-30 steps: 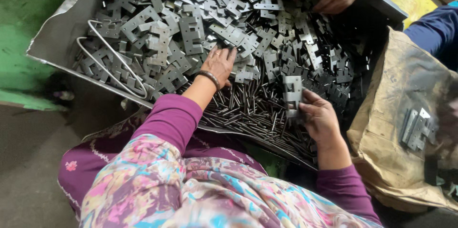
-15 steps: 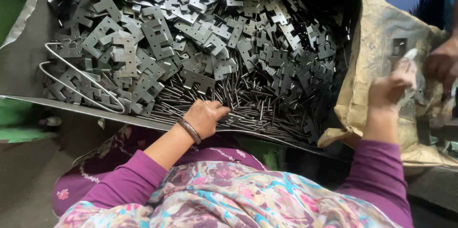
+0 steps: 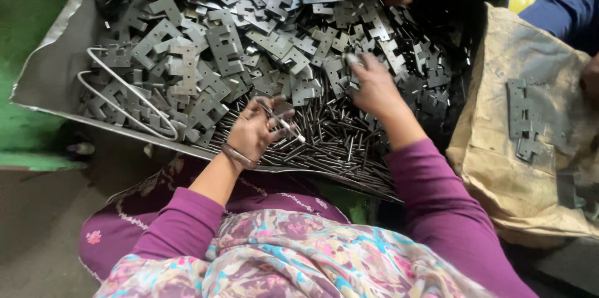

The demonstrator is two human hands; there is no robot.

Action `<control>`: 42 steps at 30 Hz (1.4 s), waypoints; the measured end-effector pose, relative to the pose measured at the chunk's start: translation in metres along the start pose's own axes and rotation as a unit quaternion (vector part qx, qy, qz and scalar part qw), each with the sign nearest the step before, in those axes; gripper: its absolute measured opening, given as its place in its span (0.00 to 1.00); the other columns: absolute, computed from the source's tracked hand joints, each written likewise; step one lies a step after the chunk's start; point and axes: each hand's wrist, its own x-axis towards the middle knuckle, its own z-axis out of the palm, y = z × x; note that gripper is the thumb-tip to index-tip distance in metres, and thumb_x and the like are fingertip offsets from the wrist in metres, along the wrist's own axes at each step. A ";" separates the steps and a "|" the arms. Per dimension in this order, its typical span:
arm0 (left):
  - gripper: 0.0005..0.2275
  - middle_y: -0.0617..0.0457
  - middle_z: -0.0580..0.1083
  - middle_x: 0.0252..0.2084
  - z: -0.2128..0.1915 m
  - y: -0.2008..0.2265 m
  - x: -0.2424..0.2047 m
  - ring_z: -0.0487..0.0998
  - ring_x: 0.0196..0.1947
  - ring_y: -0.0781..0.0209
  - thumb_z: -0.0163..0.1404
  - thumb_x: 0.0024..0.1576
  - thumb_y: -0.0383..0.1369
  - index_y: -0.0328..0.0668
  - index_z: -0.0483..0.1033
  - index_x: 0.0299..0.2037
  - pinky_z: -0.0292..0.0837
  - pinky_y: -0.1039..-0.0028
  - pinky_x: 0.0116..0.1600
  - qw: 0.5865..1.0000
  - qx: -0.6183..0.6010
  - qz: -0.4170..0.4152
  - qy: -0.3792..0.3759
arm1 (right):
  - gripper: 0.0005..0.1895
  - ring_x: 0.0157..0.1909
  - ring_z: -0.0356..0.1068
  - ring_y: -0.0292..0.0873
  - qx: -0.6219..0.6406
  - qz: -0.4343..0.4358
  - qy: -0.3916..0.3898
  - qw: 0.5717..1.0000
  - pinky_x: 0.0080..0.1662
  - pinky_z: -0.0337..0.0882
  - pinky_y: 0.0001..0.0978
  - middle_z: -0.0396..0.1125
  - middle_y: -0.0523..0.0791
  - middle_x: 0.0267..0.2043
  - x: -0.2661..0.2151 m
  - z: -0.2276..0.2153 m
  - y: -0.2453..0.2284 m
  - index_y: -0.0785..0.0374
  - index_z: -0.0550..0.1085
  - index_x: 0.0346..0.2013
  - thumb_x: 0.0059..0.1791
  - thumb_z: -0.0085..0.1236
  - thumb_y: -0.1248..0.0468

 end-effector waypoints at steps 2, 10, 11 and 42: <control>0.12 0.42 0.72 0.56 0.001 0.015 -0.003 0.78 0.54 0.43 0.53 0.61 0.42 0.43 0.73 0.46 0.77 0.49 0.59 0.992 -0.102 0.074 -0.017 | 0.43 0.72 0.54 0.66 -0.015 -0.065 -0.012 0.998 0.66 0.53 0.58 0.54 0.59 0.69 0.032 0.023 -0.014 0.62 0.65 0.65 0.35 0.65 0.73; 0.23 0.44 0.78 0.53 0.004 0.044 0.011 0.82 0.40 0.51 0.45 0.62 0.36 0.61 0.61 0.69 0.81 0.61 0.47 0.893 0.428 0.066 0.124 | 0.34 0.63 0.67 0.59 -0.033 -0.069 -0.078 0.994 0.62 0.65 0.51 0.66 0.53 0.62 0.057 0.027 -0.013 0.58 0.76 0.57 0.37 0.69 0.76; 0.25 0.44 0.79 0.53 0.005 0.032 0.015 0.83 0.39 0.51 0.44 0.63 0.36 0.60 0.60 0.72 0.82 0.63 0.46 0.739 0.658 0.074 0.128 | 0.28 0.59 0.69 0.57 -0.041 -0.079 -0.080 0.993 0.63 0.66 0.50 0.69 0.51 0.58 0.054 0.020 -0.012 0.58 0.78 0.54 0.39 0.69 0.75; 0.21 0.48 0.78 0.42 0.029 -0.051 0.055 0.79 0.42 0.54 0.40 0.62 0.53 0.42 0.74 0.45 0.75 0.63 0.49 0.991 -0.098 -0.024 0.083 | 0.28 0.53 0.72 0.55 0.279 -0.096 0.077 0.952 0.51 0.74 0.39 0.70 0.58 0.58 -0.078 0.017 -0.106 0.73 0.68 0.64 0.49 0.62 0.71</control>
